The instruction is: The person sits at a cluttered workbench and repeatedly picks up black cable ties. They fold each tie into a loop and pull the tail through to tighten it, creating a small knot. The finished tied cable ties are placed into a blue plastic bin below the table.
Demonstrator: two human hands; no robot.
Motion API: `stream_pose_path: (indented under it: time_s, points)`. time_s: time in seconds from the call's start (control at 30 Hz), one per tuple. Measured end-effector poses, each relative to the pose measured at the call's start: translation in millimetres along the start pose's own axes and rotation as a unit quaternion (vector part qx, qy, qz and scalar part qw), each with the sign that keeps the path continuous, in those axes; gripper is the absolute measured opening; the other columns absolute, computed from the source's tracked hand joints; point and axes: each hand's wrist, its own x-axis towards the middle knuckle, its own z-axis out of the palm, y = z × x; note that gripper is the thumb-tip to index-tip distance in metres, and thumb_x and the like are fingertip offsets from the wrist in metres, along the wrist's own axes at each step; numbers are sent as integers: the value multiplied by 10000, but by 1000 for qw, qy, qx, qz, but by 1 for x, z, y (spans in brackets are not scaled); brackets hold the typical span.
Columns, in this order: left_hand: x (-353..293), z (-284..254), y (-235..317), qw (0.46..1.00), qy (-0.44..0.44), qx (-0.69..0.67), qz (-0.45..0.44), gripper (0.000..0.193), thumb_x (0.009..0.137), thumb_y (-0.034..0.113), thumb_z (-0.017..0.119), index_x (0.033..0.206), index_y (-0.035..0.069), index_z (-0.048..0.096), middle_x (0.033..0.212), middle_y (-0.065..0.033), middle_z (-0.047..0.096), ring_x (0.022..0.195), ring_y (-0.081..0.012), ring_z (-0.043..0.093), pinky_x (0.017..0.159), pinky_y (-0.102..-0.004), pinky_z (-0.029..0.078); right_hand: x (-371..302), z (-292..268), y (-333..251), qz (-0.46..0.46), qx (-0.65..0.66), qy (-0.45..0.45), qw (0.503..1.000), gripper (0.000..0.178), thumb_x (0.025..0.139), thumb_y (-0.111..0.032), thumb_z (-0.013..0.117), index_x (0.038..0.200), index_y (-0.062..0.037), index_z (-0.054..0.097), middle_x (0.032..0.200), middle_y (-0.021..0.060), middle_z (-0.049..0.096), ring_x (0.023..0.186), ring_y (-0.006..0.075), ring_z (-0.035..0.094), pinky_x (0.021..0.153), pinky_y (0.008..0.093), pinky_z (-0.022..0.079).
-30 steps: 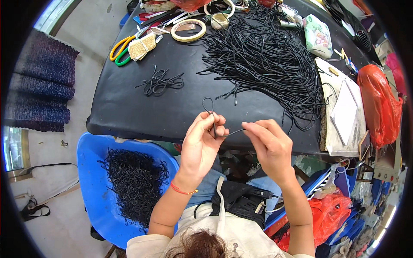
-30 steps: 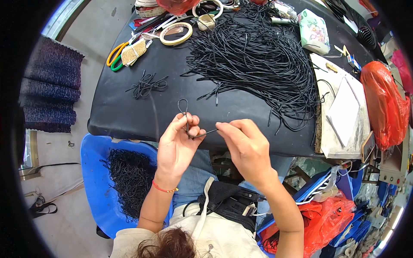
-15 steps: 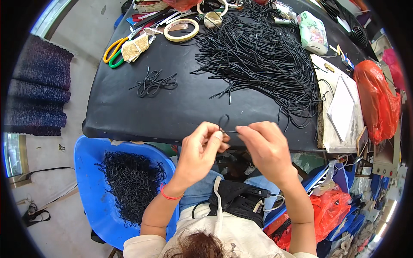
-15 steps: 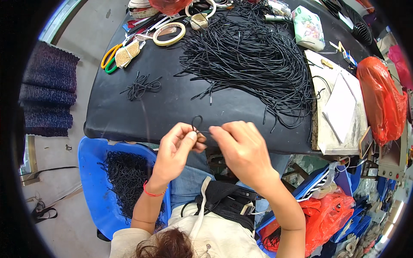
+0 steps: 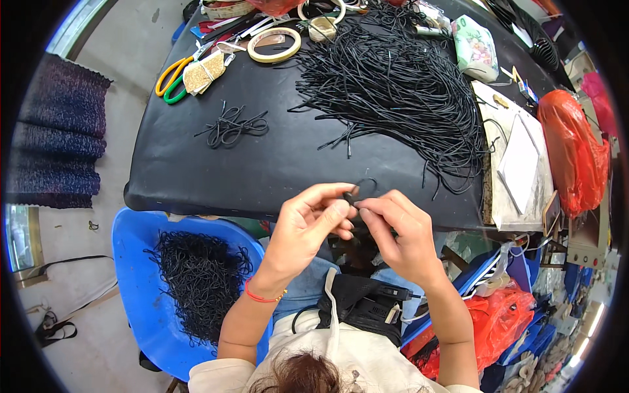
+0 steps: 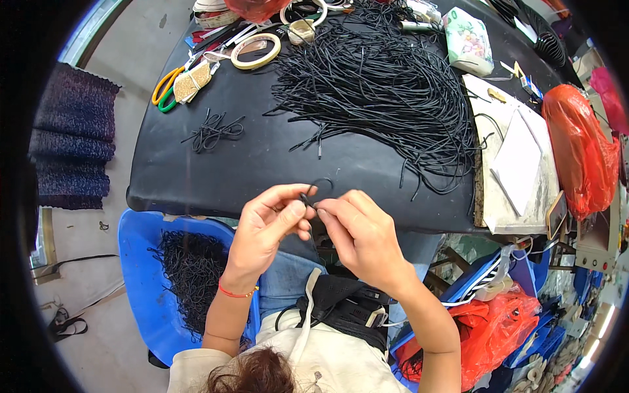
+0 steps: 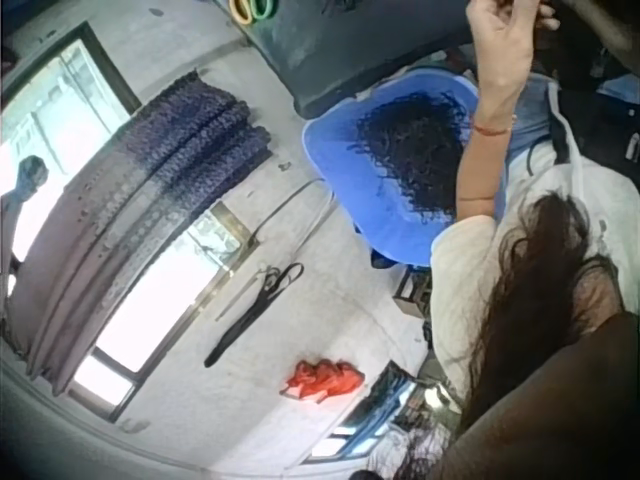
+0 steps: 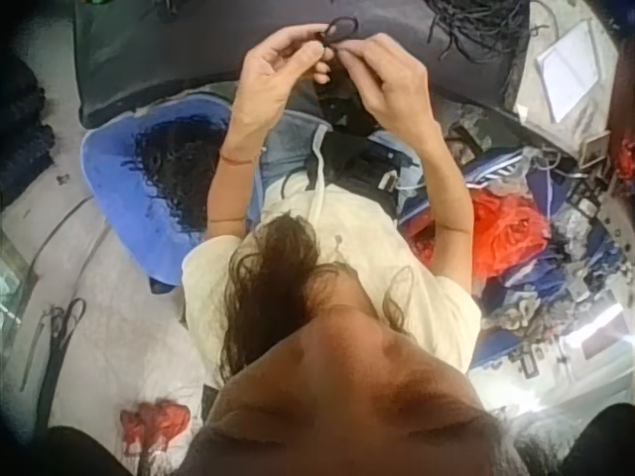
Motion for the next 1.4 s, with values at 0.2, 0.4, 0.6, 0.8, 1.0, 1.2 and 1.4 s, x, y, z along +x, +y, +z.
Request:
stream_pose_path:
  time_s: [0.2,0.4,0.6,0.8,1.0,1.2,1.4]
  points:
    - [1,0,-13,997,35,24,62,186,886,63,554,1047,-27,580,853,-52,614,724,-75,572,670,-209,504,-11,0,-11,242,377,-67,892,186,857,-8,551,1028,18,618,909,88,650,823,120,617,709,247,510]
    - [0,7,-16,994,79,-25,70,172,857,25,585,1013,-48,575,877,-82,629,778,-98,601,705,-217,511,-11,9,-8,222,284,14,933,108,853,-61,597,927,17,602,792,51,660,704,62,595,607,191,466]
    - [-3,27,-32,970,159,6,186,162,834,-13,602,990,-50,578,878,-81,630,791,-99,601,715,-215,505,-6,23,-13,236,237,105,937,152,807,-98,668,810,4,555,667,4,603,598,27,531,513,160,411]
    - [-4,9,-19,979,74,134,136,157,818,-16,611,970,-35,579,886,-76,627,799,-89,588,731,-224,492,-2,15,-1,241,183,64,951,127,808,-88,663,848,5,586,852,23,565,708,47,516,582,176,406]
    - [-5,1,-9,989,19,138,43,208,815,26,628,1008,-35,581,822,-44,629,725,-65,580,642,-207,490,1,8,4,276,343,13,898,167,832,-157,645,883,2,648,836,28,597,716,76,551,635,214,450]
    - [-6,3,-6,996,-5,81,-31,184,818,73,657,964,-23,601,790,-21,621,663,-37,552,580,-181,465,0,11,0,303,354,67,882,172,856,-178,631,842,-9,601,718,-11,581,670,40,518,628,189,427]
    - [-6,2,-6,989,-37,99,-103,129,851,119,626,892,-3,609,713,7,584,591,-13,492,507,-171,397,-3,15,-2,300,350,101,882,175,879,-187,603,827,-28,551,697,-33,535,615,18,456,566,178,387]
